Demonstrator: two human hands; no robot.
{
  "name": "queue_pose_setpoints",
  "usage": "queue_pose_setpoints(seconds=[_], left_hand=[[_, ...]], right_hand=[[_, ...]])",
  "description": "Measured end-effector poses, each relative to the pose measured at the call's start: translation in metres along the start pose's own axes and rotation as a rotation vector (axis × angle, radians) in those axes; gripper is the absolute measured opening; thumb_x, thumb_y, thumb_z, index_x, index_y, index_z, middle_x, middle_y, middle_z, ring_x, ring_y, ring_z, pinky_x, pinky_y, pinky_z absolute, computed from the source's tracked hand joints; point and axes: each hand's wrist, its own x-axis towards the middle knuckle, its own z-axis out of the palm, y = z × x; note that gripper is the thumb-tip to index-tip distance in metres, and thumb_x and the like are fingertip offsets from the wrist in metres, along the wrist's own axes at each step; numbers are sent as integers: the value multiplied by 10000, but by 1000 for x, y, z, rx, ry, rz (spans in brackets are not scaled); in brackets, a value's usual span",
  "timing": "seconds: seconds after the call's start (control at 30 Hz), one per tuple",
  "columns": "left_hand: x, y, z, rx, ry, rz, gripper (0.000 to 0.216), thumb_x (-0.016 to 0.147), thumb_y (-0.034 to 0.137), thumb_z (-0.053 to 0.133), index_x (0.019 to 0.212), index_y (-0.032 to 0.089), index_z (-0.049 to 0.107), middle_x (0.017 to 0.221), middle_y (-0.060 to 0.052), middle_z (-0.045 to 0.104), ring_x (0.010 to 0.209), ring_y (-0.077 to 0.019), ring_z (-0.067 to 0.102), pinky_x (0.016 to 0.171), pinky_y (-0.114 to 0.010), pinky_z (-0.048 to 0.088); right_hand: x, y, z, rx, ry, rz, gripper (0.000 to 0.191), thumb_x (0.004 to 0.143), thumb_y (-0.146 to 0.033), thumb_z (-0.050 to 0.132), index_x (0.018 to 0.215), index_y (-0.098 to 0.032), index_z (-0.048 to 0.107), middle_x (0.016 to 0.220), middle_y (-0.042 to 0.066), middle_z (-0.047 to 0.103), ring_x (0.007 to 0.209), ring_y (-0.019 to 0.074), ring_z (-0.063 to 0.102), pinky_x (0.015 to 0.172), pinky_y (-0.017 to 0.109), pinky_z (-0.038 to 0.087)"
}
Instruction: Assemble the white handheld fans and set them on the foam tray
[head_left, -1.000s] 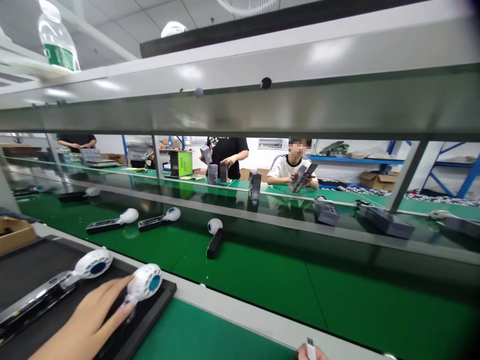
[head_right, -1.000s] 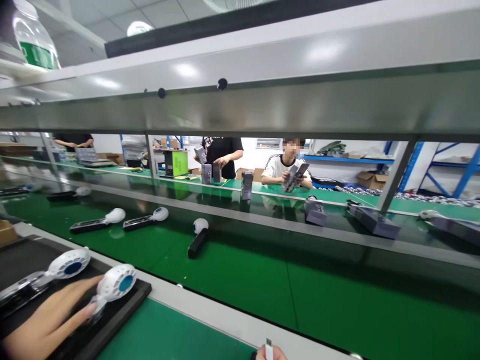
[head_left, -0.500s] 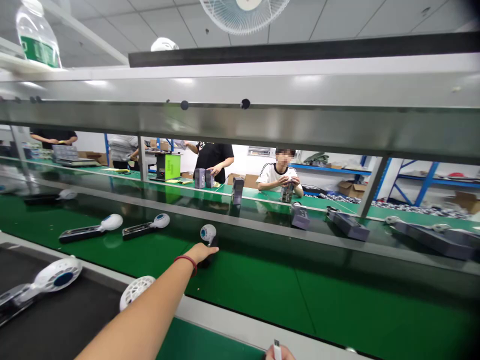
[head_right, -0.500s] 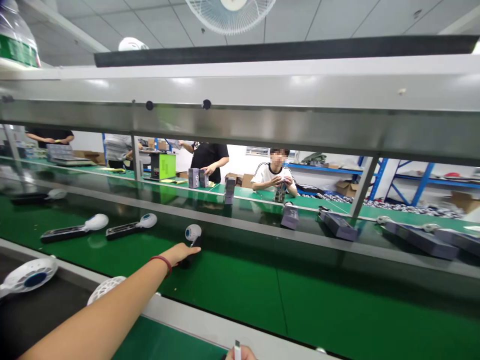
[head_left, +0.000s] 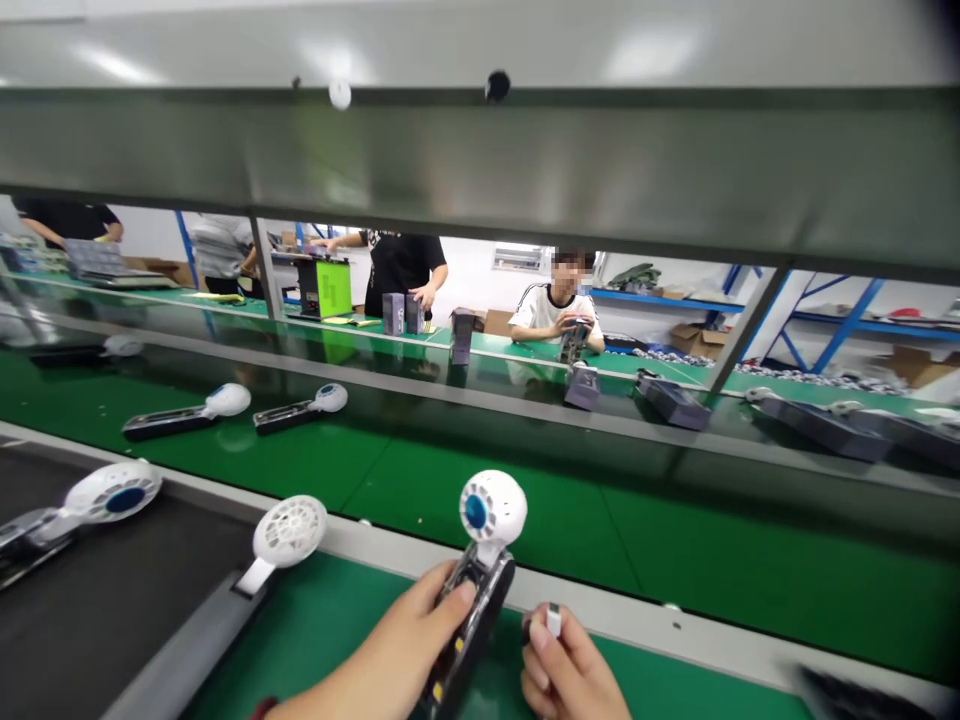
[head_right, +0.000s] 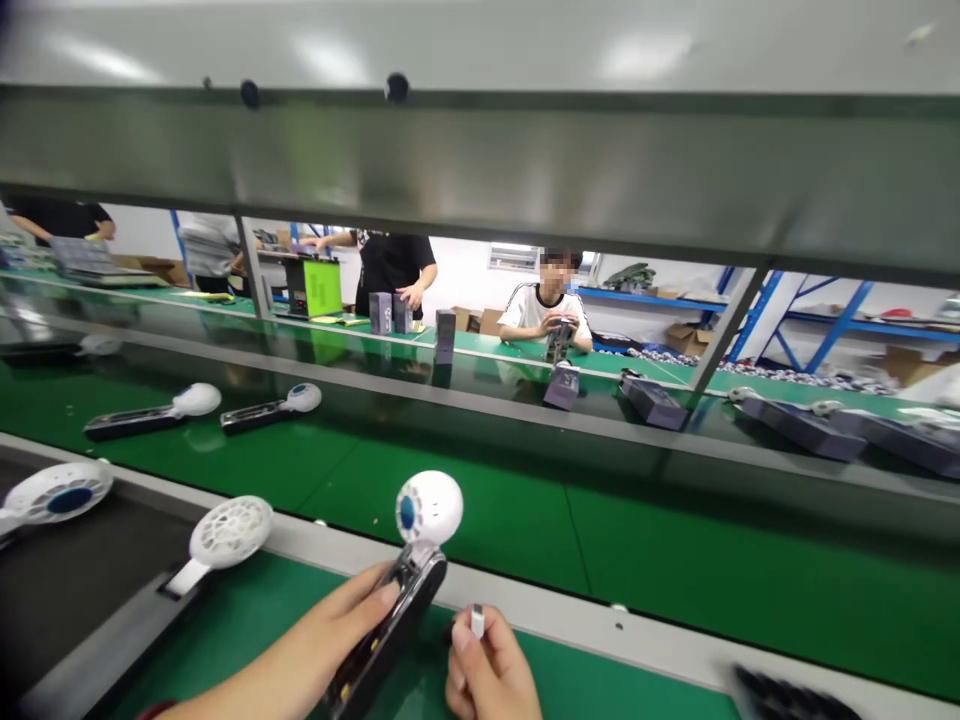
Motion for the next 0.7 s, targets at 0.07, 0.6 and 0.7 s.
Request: queue_pose_setpoints(seconds=[0.07, 0.6, 0.7], left_hand=[[-11, -15, 0, -198, -30, -40, 429, 681, 430, 590, 973, 128, 507, 919, -72, 615, 905, -239, 542, 790, -322, 404], [-23, -41, 13, -350, -191, -10, 917, 556, 249, 720, 1319, 224, 213, 1165, -86, 521, 1081, -297, 456, 939, -415, 320], [-24, -46, 13, -269, -164, 51, 946, 514, 250, 756, 1310, 223, 244, 1267, -90, 435, 1171, -306, 363, 968, -402, 299]], right_hand=[[-2, -1, -2, 7, 22, 6, 349, 559, -415, 758, 647, -146, 554, 446, -76, 394, 384, 8, 236, 388, 139, 97], [-29, -21, 7, -1059, -201, -281, 102, 782, -237, 475, 757, -209, 569, 722, 0, 594, 658, 147, 567, 597, 212, 445], [-33, -26, 10, -1250, -255, -353, 112, 793, -190, 440, 772, -219, 546, 735, -9, 594, 668, 139, 572, 586, 199, 440]])
